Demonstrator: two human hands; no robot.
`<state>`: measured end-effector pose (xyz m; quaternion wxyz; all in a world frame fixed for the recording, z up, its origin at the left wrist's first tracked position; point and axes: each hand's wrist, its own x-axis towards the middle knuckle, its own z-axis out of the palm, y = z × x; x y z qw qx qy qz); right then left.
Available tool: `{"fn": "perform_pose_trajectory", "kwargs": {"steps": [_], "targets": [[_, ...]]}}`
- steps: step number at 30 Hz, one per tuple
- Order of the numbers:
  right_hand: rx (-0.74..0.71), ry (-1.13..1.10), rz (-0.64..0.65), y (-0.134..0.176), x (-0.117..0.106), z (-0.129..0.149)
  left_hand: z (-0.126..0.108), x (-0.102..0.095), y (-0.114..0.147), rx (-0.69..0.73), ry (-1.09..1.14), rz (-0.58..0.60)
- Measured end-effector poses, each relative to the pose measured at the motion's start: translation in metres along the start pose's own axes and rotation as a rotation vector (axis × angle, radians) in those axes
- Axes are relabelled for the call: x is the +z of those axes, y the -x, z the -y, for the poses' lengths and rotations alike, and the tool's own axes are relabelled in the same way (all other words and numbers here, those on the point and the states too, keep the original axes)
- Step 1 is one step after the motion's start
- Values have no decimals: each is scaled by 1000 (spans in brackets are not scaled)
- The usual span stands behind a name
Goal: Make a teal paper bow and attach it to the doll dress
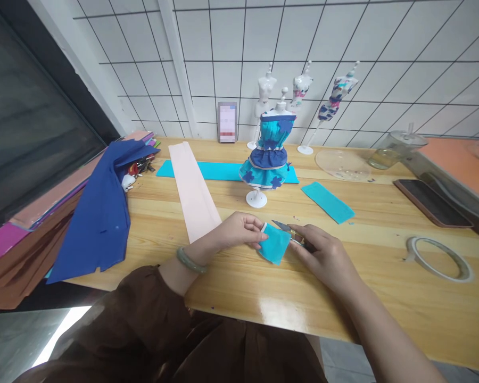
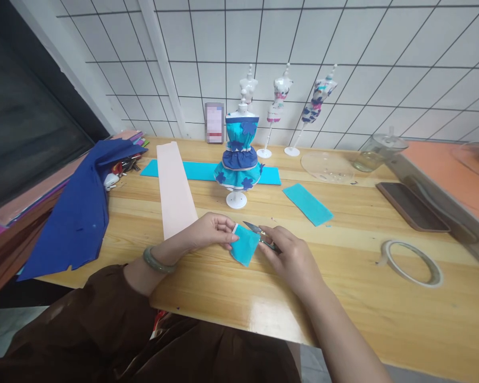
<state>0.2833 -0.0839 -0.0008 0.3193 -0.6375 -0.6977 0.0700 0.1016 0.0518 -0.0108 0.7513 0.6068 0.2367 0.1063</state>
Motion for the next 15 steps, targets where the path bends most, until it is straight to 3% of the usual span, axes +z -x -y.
{"fn": "perform_pose_trajectory", "kwargs": {"steps": [15], "targets": [[-17,-18,-1,1,-1,-1,-3,2,0,-3,42,-4]]}}
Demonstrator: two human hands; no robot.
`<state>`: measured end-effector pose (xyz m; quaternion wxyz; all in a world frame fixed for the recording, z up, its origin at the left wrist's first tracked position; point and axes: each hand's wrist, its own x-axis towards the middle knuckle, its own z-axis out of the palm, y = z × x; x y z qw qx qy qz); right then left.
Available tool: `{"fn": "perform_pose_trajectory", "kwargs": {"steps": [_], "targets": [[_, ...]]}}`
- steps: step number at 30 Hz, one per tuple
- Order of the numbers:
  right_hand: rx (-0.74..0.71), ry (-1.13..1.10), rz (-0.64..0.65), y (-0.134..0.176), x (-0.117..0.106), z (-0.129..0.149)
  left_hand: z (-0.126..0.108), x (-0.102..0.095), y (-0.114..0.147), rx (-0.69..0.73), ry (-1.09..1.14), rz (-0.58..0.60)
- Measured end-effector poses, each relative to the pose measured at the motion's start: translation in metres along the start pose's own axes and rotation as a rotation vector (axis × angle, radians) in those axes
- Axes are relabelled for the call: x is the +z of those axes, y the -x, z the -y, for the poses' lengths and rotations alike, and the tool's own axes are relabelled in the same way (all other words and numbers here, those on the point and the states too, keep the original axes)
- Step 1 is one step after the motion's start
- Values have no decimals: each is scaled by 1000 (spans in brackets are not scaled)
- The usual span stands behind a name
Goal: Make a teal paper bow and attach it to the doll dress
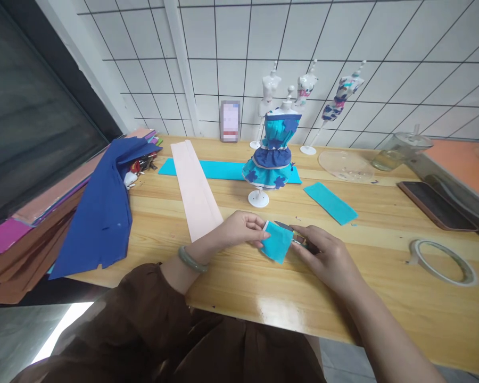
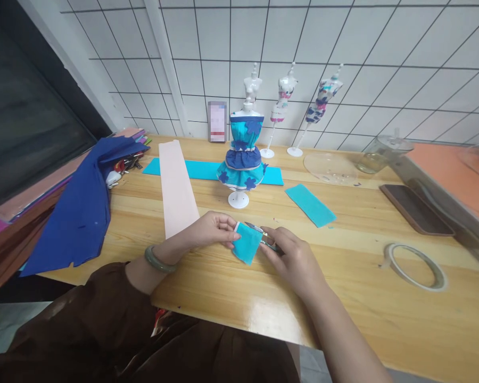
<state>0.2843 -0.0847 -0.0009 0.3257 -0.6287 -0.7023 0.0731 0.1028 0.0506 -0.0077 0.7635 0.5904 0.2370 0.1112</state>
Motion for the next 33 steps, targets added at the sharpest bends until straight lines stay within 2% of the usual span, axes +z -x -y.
{"fn": "perform_pose_trajectory", "kwargs": {"steps": [10,33], "targets": [[-47,1,6,0,4,-2,2,8,0,-16,5,55],[-89,22,20,1,6,-2,1,5,1,-61,-8,35]]}}
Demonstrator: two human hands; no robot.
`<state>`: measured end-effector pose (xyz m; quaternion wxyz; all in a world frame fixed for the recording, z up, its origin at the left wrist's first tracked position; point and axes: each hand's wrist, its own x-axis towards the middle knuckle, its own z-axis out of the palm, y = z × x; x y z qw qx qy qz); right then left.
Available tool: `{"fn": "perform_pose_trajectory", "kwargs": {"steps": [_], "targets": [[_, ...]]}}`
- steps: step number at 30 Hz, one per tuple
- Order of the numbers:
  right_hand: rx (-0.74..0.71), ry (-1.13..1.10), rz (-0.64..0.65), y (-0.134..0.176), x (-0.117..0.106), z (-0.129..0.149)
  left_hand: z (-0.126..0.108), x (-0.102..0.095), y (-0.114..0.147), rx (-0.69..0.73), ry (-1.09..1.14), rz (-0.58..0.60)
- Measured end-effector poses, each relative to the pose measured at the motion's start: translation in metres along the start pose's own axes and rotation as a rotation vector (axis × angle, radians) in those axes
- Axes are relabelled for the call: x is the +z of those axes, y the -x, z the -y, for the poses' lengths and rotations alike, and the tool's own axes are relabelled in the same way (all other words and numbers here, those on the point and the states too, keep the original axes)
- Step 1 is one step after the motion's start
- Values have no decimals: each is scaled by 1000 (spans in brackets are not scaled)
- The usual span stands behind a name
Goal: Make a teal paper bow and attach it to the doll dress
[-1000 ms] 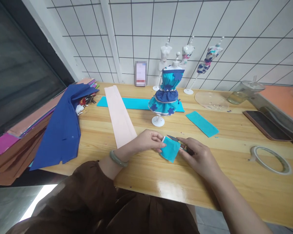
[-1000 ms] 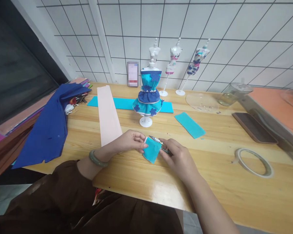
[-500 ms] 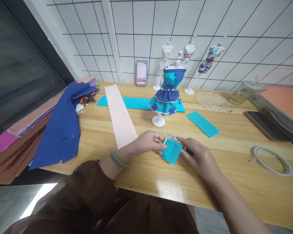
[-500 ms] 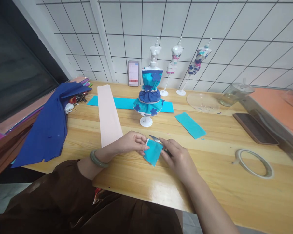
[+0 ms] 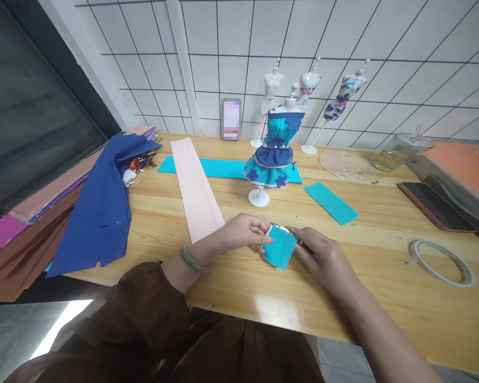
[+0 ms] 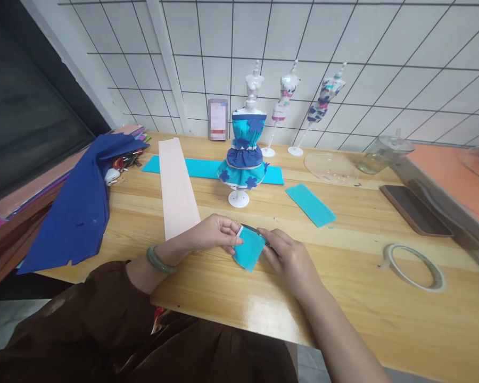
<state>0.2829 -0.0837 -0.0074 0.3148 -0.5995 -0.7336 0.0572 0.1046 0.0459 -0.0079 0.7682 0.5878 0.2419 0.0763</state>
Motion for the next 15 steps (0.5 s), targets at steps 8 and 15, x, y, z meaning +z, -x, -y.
{"fn": "perform_pose_trajectory", "kwargs": {"steps": [8,15], "targets": [[13,-8,3,0,-1,1,0,-1,1,-14,-14,-12],[164,36,-61,-3,-6,-1,1,-3,0,-31,-30,11]]}}
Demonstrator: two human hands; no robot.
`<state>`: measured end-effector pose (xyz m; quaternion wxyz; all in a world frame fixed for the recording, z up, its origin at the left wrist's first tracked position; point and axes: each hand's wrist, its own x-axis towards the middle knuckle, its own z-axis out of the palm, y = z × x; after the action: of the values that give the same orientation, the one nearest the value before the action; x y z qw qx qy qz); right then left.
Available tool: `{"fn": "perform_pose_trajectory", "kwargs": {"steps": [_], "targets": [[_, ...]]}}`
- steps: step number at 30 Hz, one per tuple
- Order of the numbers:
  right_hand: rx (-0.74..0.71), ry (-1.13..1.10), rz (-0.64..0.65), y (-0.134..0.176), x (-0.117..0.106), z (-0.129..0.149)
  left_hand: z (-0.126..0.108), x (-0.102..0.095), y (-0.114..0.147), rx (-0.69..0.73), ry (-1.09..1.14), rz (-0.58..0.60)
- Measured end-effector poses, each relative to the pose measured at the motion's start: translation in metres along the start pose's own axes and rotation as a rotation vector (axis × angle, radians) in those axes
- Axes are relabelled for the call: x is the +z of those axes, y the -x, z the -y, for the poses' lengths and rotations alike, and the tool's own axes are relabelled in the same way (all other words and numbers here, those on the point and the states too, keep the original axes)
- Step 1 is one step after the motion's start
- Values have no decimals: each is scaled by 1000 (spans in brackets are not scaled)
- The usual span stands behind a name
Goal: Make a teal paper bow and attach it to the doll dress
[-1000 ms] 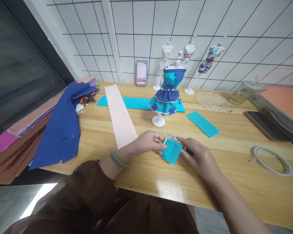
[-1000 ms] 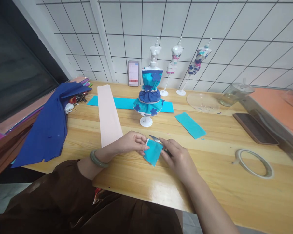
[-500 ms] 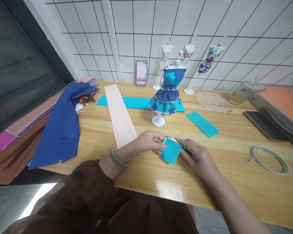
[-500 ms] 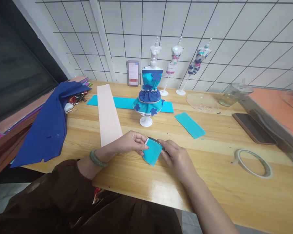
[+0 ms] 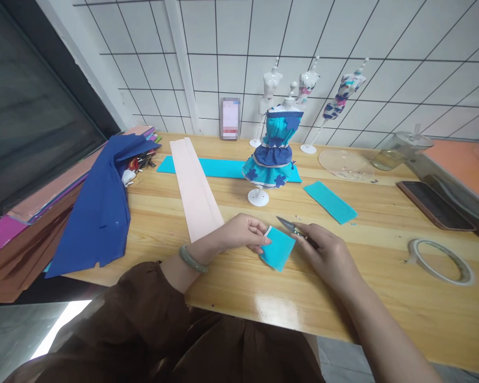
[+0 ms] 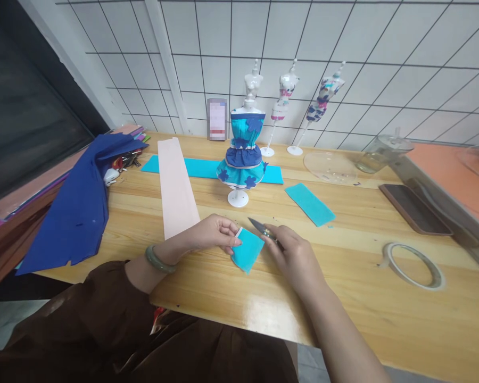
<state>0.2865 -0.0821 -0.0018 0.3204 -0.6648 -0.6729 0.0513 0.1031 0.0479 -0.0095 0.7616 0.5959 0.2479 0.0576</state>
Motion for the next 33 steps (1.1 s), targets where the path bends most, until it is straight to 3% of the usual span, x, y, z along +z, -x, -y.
{"fn": "perform_pose_trajectory", "kwargs": {"steps": [6,9,12,14,16,19,22,25,33], "targets": [[299,372,-102,1,-2,-31,-5,-1,1,-29,103,-49],[237,499,-90,4,-1,-46,-11,1,4,-39,104,-55],[149,513,-185,4,0,-45,-14,2,5,-36,103,-64],[123,373,-261,2,0,-33,-13,3,5,-30,89,-66],[145,80,-251,-1,0,-15,-13,4,5,-5,51,-60],[278,-363,-49,-3,3,11,-12,7,6,35,-26,-41],[346,-603,146,-4,9,23,-13,10,8,40,-64,-13],[392,-712,236,-4,14,21,-14,13,10,42,-91,12],[481,-767,185,-4,16,14,-12,14,10,44,-129,33]]}}
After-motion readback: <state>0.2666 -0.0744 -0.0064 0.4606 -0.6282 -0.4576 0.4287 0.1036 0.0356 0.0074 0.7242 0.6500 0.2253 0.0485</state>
